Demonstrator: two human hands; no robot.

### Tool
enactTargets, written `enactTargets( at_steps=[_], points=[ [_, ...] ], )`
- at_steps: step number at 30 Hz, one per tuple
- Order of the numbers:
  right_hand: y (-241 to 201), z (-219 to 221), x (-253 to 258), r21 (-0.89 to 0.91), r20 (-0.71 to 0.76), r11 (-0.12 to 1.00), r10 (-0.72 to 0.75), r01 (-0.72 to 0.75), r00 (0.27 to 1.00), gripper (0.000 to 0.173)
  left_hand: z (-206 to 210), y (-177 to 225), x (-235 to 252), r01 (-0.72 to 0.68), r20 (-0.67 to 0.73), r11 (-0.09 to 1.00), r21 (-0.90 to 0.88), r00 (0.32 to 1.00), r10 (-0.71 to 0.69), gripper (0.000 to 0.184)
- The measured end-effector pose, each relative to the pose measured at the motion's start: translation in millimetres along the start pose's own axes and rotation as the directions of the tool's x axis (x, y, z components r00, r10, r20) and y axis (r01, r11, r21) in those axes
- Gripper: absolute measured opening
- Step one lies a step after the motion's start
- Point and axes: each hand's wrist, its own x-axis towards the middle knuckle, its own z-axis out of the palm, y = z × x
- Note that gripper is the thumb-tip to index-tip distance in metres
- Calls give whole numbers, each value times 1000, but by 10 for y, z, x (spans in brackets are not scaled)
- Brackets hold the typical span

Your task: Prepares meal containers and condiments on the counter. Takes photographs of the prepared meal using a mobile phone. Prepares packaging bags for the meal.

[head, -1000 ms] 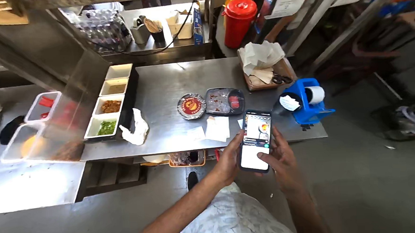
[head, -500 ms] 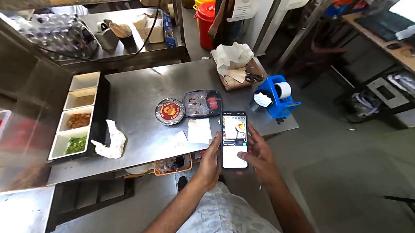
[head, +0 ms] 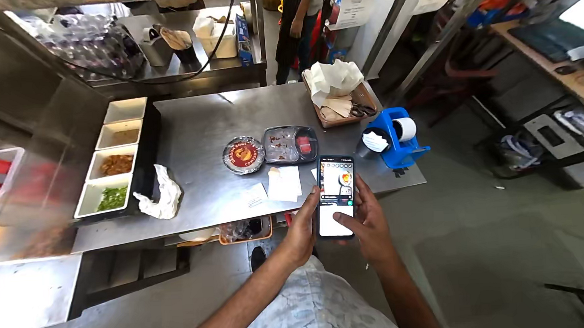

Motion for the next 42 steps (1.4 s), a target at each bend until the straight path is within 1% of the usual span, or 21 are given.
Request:
enactTargets(
  at_steps=[4,7,14,24,29,31,33,36,42],
  points=[
    [15,26,5,-16,-16,1000,-21,20,1000,92,0,-38,10,-24,-22,999,31,999,25,59],
    [17,34,5,1,11,999,-40,40,999,91,4,-10,-3,-39,-13,998,42,999,39,56],
    [13,22,-12,-32,-21,999,-14,13,1000,91,17,33,-13,5,10,1000,2,1000,-5,59],
    [4,17,-4,-15,-21,1000,8,-8,1000,91,8,30,0,24,20,999,-40,1000,-23,63],
    [22,-14,13,62,-1,998,-5,5,1000,80,-18,15,-2,-6,39,1000,-27,999,7,60],
    [48,-49,23,112,12,994,-19,18,1000,78,-37,-12,13,-19,50,999,-32,999,20,63],
    [52,-62,20,135,12,991,-4,2,1000,78,-30,-9,19,-4,25,1000,-23,1000,5,66],
    [33,-49,2,123,4,992,13,-13,1000,80,-31,3,20,20,-1,1000,-13,1000,-20,69],
    [25,27,-14,54,-19,999,5,-4,1000,91,7,2,12,-1,-27,1000,28,1000,1,65]
  ],
)
